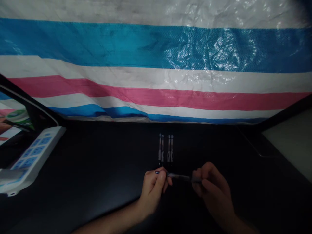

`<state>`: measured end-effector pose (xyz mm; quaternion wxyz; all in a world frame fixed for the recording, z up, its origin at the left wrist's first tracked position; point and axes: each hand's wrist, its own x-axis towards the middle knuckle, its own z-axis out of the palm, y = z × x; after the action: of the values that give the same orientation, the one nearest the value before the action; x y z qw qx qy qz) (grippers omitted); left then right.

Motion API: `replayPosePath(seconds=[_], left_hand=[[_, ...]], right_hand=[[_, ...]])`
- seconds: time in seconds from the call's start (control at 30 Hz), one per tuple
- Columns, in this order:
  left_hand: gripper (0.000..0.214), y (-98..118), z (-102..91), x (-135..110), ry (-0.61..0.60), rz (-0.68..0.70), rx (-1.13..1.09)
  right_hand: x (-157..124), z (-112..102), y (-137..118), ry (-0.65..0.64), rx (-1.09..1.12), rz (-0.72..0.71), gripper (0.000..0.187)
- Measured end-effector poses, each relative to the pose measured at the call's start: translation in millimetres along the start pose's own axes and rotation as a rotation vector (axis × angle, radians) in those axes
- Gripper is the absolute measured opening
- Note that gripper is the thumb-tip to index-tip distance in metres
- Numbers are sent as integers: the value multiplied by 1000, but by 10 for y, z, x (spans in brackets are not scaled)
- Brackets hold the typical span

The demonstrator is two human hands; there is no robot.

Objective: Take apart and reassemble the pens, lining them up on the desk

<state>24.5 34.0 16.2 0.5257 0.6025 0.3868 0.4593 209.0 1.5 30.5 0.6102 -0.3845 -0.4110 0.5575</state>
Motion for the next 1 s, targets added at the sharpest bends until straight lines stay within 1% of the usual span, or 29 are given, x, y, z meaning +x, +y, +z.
replayPosePath(seconds=[0.1,0.23,0.3,0.37,0.43,0.5,0.57,0.63,0.73,0.77,0.8,0.83,0.9,0.93,1.0], left_hand=[[54,-4,-26,-33,47,42,14],[49,-49,-60,-73,133,151,58],[49,-64,-71,-75,192,204,107],[50,-54,-81,-64,217,251,164],[49,-20,-93,-47,216,309,218],[48,19,-105,-35,212,363,254],[51,40,-108,-37,199,382,269],[54,26,-98,-55,211,323,259],[58,-45,-70,-94,267,155,185],[59,-69,-64,-103,274,125,158],[60,-88,-62,-108,276,118,142],[60,-100,-65,-109,278,126,140],[60,-101,-83,-100,316,157,182],[60,-92,-97,-91,350,172,215],[57,-65,-128,-70,412,215,268]], right_hand=[[-6,10,10,-66,-94,31,21],[-4,53,-3,-121,-286,188,30],[-9,67,-10,-119,-390,168,29],[-22,62,-10,-99,-506,71,23],[-40,41,-3,-67,-602,-41,17],[-55,19,3,-34,-664,-149,16],[-60,10,-4,2,-734,-260,16],[-48,23,-34,-17,-776,-393,19],[-15,59,-104,-168,-734,-581,39],[-6,67,-124,-208,-718,-617,44],[-1,71,-139,-222,-719,-627,44],[1,69,-146,-212,-728,-604,39],[-6,53,-138,-200,-715,-490,22],[-12,44,-125,-202,-697,-400,24],[-27,35,-90,-186,-658,-198,49]])
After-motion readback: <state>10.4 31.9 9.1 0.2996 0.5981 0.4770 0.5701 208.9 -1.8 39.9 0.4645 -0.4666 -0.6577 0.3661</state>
